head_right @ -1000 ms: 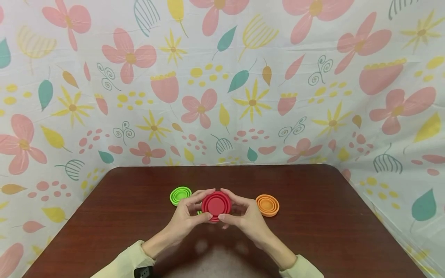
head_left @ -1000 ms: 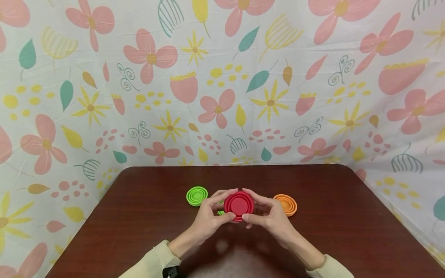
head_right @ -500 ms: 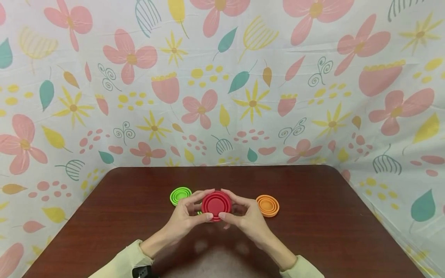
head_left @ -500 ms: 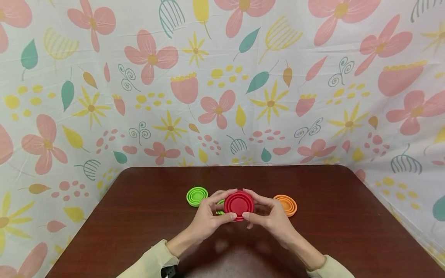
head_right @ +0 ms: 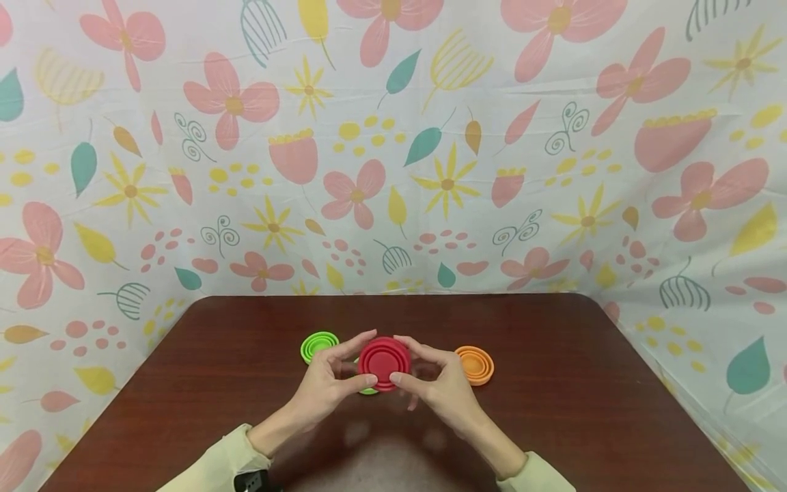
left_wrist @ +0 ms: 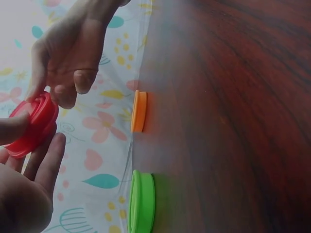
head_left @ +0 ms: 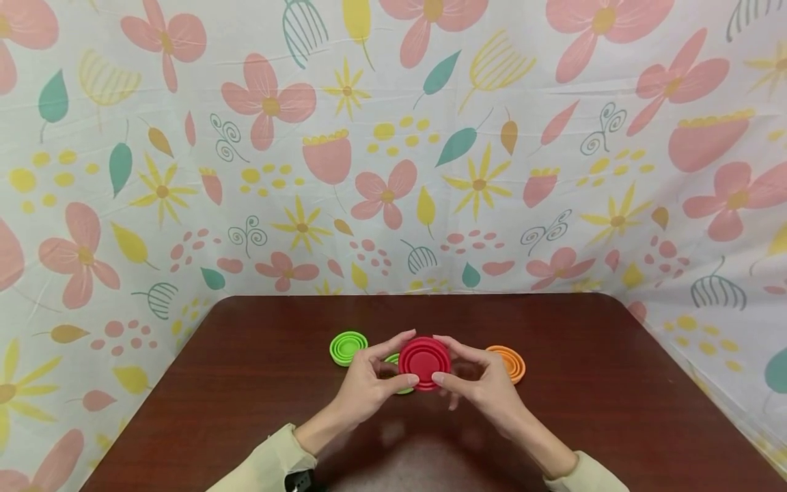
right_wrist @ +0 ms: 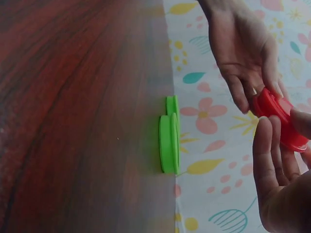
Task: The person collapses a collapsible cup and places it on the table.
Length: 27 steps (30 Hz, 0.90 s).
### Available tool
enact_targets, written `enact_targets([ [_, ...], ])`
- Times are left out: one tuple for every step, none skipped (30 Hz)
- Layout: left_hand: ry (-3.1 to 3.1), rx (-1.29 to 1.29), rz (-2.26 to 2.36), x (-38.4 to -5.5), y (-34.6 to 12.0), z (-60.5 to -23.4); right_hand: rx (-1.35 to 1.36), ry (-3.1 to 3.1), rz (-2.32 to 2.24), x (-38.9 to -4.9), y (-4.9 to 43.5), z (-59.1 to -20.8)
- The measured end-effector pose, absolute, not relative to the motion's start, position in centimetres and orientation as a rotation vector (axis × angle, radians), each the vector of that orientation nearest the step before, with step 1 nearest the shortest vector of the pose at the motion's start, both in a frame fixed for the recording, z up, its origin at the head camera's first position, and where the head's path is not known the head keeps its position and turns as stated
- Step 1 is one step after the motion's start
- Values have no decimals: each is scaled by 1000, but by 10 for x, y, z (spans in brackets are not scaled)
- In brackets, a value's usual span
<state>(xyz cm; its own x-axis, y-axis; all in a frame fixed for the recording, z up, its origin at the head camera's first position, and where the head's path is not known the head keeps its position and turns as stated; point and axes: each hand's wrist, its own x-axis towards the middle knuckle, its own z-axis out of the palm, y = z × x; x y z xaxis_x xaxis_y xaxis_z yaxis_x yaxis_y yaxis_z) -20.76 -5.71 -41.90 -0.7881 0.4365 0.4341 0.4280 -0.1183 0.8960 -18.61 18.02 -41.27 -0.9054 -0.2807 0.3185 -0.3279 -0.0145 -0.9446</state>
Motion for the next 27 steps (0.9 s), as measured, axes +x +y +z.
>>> enact_targets([
  [2096,1020,2107,-208,-57,-419,677,-2178,2099,-186,180,-413],
  [2112,1019,2102,-208,-57,-419,681,-2173,2091,-186,180,-413],
  [2129,1017,2095,-208,-57,-419,684,-2166,2086,-185,180,-413],
  [2145,1014,2088,-209,-57,-419,686,-2159,2080,-184,180,-412],
  [2158,1007,2083,-209,-57,-419,689,-2153,2072,-184,179,-412],
  [2168,995,2078,-209,-58,-419,694,-2145,2062,-183,179,-412],
  [2177,979,2071,-209,-58,-419,702,-2136,2055,-183,179,-411],
  [2178,960,2063,-209,-58,-419,715,-2126,2047,-182,178,-411],
  [2171,942,2059,-210,-58,-419,727,-2116,2038,-182,178,-411],
  [2156,924,2057,-210,-58,-419,746,-2107,2024,-182,178,-411],
  [2126,904,2062,-210,-59,-419,765,-2097,2013,-182,179,-411],
  [2089,885,2071,-211,-59,-420,787,-2087,2000,-182,179,-411],
  [2048,869,2079,-211,-59,-420,808,-2076,1990,-182,179,-411],
  [2007,860,2090,-211,-59,-420,831,-2065,1975,-182,179,-411],
  [1968,853,2102,-211,-59,-420,845,-2058,1964,-182,179,-411],
  [1934,844,2112,-211,-59,-420,860,-2054,1951,-183,179,-410],
  [1909,838,2119,-211,-59,-420,868,-2052,1938,-183,179,-410],
  [1894,835,2122,-211,-59,-420,874,-2052,1922,-183,179,-410],
  [1879,834,2121,-211,-59,-420,878,-2053,1909,-183,179,-410],
  [1863,832,2121,-211,-59,-420,880,-2055,1895,-183,179,-410],
  [1846,823,2120,-211,-59,-420,876,-2062,1885,-182,179,-409],
  [1832,814,2117,-210,-59,-419,879,-2065,1867,-182,179,-410],
  [1817,804,2112,-210,-59,-419,878,-2068,1851,-182,179,-410],
  [1801,793,2106,-210,-59,-418,878,-2069,1839,-182,179,-410],
  [1789,780,2101,-209,-59,-418,881,-2068,1826,-182,180,-410],
  [1779,771,2099,-209,-59,-417,882,-2066,1814,-181,180,-411],
  [1778,770,2093,-208,-59,-417,886,-2063,1794,-181,180,-411],
])
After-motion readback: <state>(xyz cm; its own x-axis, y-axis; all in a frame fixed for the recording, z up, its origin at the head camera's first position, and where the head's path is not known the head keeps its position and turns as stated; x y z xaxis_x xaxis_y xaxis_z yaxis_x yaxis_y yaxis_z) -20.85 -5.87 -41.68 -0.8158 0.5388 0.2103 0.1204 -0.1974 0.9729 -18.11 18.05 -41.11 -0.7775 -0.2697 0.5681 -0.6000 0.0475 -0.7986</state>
